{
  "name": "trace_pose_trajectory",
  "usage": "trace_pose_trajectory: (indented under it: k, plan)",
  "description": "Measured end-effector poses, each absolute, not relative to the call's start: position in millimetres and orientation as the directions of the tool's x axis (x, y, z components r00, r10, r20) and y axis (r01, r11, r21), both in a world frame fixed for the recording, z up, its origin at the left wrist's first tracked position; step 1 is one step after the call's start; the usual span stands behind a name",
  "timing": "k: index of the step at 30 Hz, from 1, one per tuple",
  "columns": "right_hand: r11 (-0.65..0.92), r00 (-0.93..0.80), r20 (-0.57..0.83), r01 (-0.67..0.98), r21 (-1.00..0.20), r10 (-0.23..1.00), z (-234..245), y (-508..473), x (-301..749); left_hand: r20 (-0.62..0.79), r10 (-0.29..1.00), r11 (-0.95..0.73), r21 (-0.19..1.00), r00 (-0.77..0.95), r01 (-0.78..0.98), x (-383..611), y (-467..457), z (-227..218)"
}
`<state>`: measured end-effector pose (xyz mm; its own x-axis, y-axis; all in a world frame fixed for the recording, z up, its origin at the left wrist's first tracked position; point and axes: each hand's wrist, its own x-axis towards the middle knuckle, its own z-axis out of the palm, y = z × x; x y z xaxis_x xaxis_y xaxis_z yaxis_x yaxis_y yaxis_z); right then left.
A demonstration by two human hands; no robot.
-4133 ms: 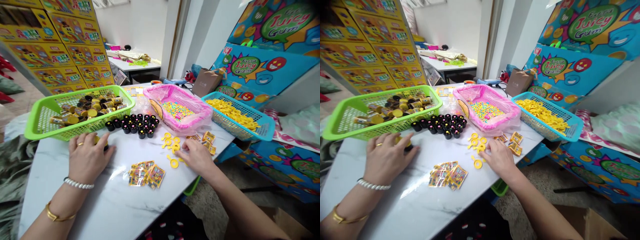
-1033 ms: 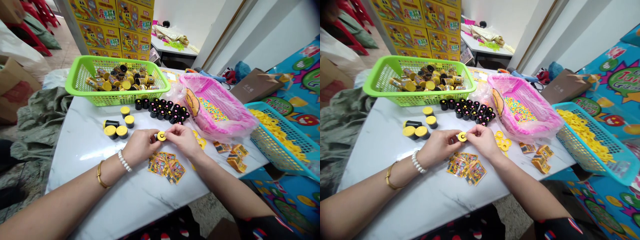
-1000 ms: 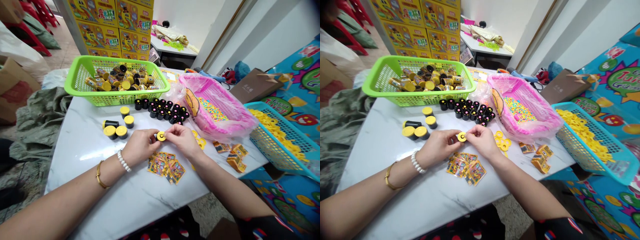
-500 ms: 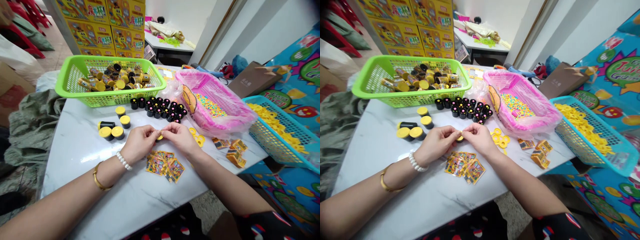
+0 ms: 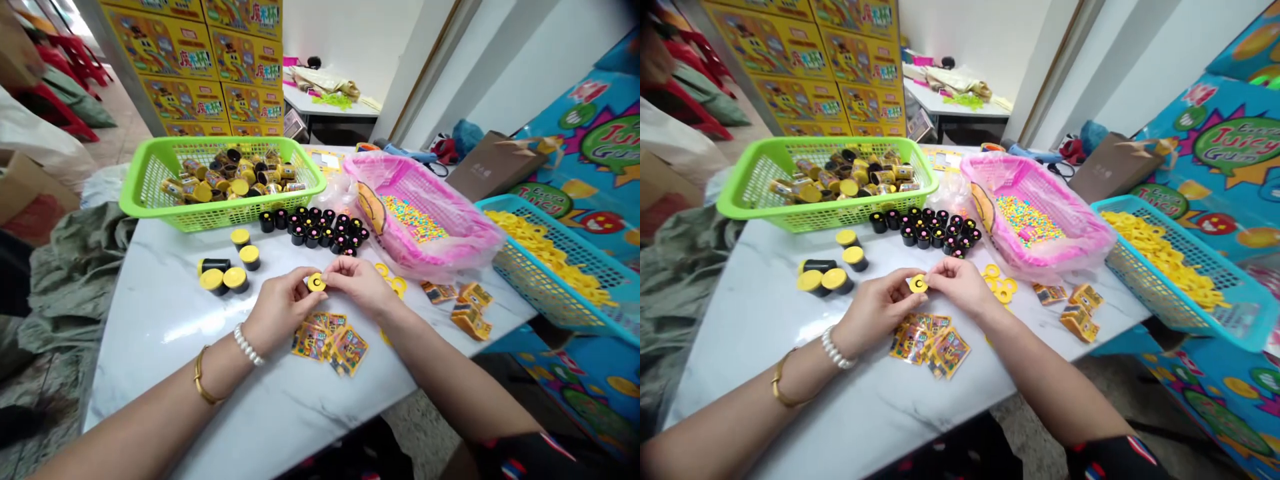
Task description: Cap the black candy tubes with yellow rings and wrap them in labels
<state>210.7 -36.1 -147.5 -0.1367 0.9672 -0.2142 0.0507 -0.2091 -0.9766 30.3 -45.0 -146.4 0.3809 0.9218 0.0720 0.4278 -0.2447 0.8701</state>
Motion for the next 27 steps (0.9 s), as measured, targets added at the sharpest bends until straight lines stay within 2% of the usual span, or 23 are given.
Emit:
trace_pose_trajectory:
  k: [7, 11, 16, 22, 27]
  plan:
    - [-0.335, -0.229, -0.334, 0.036, -0.942, 0.914, -132.0, -37.5, 208.0, 0.077, 0.936, -0.248, 0.835, 0.342, 0.491, 35.8, -42.3, -144.1]
    - [-0.383, -0.208, -0.386, 0.058, -0.922, 0.899, -133.0, -36.0, 203.1, 0.06, 0.921, -0.268, 0.815, 0.386, 0.514, 33.5, -37.1, -141.8]
    - [-0.355, -0.198, -0.376, 0.133, -0.925, 0.905, -134.7, -37.2, 202.0, -0.046, 0.903, -0.192, 0.846, 0.427, 0.498, 29.4, -32.1, -138.7]
    - [-0.377, -0.261, -0.363, -0.002, -0.926, 0.894, -138.9, -35.6, 206.1, -0.08, 0.882, -0.168, 0.869, 0.465, 0.466, 28.4, -31.5, -140.4]
    - [-0.338, -0.26, -0.34, 0.054, -0.94, 0.904, -142.0, -38.0, 202.1, -0.093, 0.862, -0.148, 0.894, 0.498, 0.423, 24.0, -34.6, -136.6]
